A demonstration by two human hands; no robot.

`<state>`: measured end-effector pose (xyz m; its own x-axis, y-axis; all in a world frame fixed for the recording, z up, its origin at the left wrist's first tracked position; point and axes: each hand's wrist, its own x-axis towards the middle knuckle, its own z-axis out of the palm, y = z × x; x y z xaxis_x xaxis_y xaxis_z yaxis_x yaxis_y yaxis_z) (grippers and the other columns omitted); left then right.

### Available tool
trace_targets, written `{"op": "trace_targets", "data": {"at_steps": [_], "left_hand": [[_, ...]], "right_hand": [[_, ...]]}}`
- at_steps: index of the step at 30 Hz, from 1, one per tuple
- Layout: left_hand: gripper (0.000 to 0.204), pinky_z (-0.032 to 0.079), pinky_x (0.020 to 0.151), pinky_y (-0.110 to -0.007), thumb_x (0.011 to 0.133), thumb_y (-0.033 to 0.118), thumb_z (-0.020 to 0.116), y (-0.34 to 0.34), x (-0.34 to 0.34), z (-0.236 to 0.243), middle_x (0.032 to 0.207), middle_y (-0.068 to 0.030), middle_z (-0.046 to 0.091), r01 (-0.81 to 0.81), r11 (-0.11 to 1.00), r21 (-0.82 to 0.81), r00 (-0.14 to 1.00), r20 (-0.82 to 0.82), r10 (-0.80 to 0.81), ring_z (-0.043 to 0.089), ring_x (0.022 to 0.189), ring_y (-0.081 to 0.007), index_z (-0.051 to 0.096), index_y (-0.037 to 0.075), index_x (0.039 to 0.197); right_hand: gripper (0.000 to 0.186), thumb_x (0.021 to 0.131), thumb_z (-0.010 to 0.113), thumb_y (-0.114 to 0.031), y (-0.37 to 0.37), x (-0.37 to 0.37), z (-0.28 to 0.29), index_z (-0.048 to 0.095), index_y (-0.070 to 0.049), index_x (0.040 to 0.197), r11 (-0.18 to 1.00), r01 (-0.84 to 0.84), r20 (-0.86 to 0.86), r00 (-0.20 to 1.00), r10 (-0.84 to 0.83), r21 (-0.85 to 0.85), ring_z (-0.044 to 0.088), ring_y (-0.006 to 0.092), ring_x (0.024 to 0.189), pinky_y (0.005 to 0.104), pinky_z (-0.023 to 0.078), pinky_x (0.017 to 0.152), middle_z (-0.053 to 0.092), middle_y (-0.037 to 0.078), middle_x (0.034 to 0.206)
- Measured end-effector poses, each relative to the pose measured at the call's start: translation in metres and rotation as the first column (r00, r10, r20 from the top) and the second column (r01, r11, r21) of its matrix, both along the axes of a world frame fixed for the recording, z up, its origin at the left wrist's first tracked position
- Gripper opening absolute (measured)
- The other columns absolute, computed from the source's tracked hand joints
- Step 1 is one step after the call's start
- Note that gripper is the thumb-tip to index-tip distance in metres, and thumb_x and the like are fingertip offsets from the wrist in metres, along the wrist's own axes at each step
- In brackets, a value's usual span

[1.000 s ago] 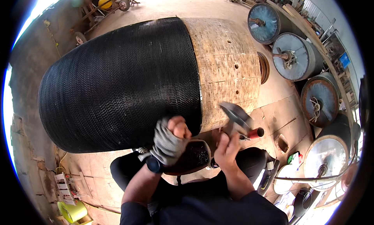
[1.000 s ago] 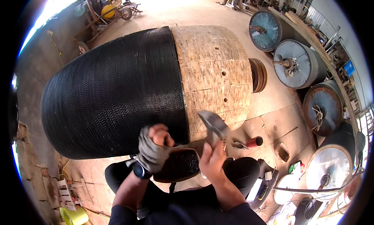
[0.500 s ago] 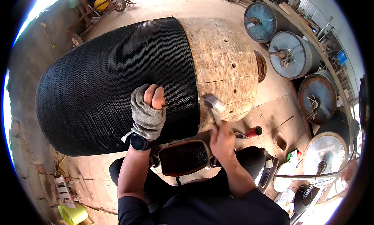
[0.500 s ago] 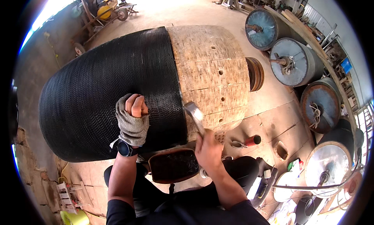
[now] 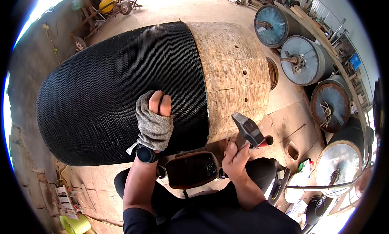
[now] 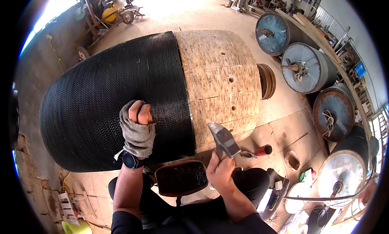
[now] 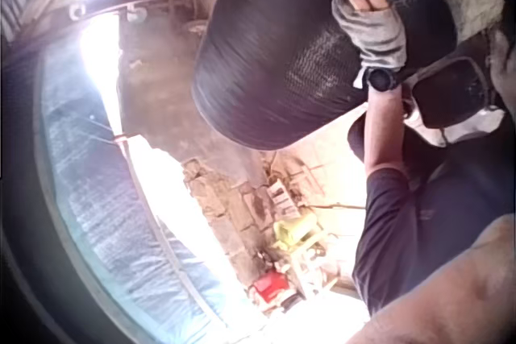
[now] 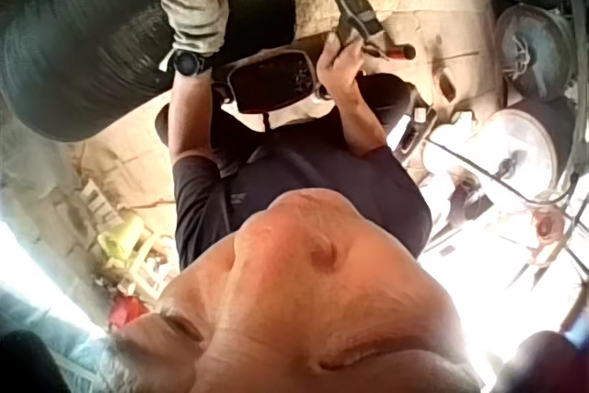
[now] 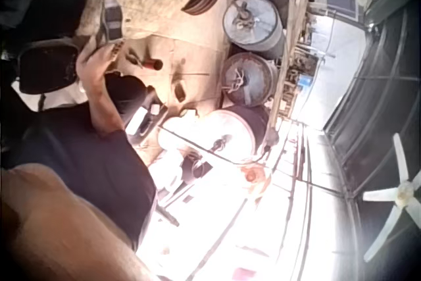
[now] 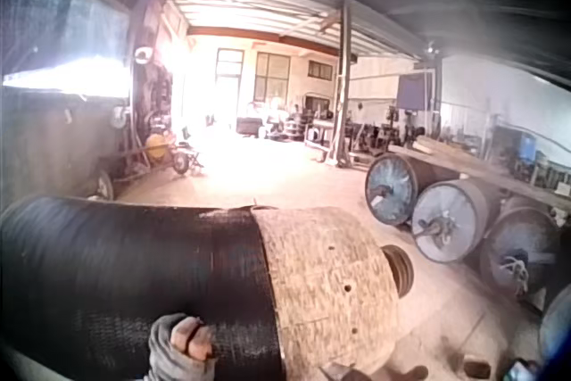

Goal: The person sits on the floor and repeatedly strikes the surface of a large cylindrical object with a hammer. The object has a black mesh section and a wooden section. The person uses a hammer to tap along the seam and surface of the cylinder.

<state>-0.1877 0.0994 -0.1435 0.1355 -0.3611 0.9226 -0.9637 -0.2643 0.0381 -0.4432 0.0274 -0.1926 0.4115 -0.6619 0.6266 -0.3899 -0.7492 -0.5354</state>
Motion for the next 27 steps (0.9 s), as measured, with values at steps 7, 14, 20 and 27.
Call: {"op": "trace_targets", "data": {"at_steps": [7,14,20,27], "left_hand": [[0.034,0.054,0.079,-0.045,0.078,-0.001,0.065,0.003,-0.002,0.003,0.111,-0.0115,0.056,-0.033,0.999,0.038,0.999,0.0,0.033,0.06,0.096,-0.0338,0.058,0.01,0.109],[0.039,0.055,0.079,-0.047,0.075,0.003,0.066,0.001,0.0,0.003,0.113,-0.0131,0.055,-0.061,0.997,0.043,0.998,0.0,0.061,0.06,0.099,-0.035,0.057,0.01,0.112],[0.033,0.056,0.076,-0.041,0.078,-0.006,0.064,-0.002,-0.004,0.015,0.102,-0.012,0.059,-0.05,0.998,0.03,0.998,-0.034,0.051,0.063,0.09,-0.0301,0.056,0.006,0.107],[0.044,0.053,0.079,-0.041,0.077,-0.008,0.069,-0.001,-0.09,-0.01,0.092,-0.0092,0.066,0.254,0.966,0.038,0.948,-0.208,-0.241,0.065,0.085,-0.0287,0.055,0.004,0.116]], "right_hand": [[0.021,0.096,0.059,-0.011,0.006,0.005,0.011,0.049,0.007,0.099,0.998,-0.016,0.124,0.992,0.024,-0.066,0.059,0.0492,0.061,0.049,0.045,0.05,0.058,0.028,0.068],[0.016,0.098,0.053,-0.008,0.007,-0.007,0.02,0.048,0.007,0.1,0.992,-0.114,0.068,0.992,0.111,0.046,0.061,0.0224,0.057,0.0375,0.045,0.049,0.059,0.011,0.066],[0.024,0.089,0.066,-0.013,-0.011,-0.009,-0.022,0.051,0.0,0.103,0.993,0.101,-0.275,0.958,-0.082,0.055,0.066,0.0405,0.064,0.0494,0.052,0.056,0.065,0.022,0.074],[0.027,0.093,0.061,-0.01,0.007,-0.04,-0.037,0.049,0.001,0.114,0.969,0.079,-0.103,0.993,-0.056,0.235,0.064,0.0464,0.072,0.0517,0.05,0.062,0.063,0.026,0.079]]}}
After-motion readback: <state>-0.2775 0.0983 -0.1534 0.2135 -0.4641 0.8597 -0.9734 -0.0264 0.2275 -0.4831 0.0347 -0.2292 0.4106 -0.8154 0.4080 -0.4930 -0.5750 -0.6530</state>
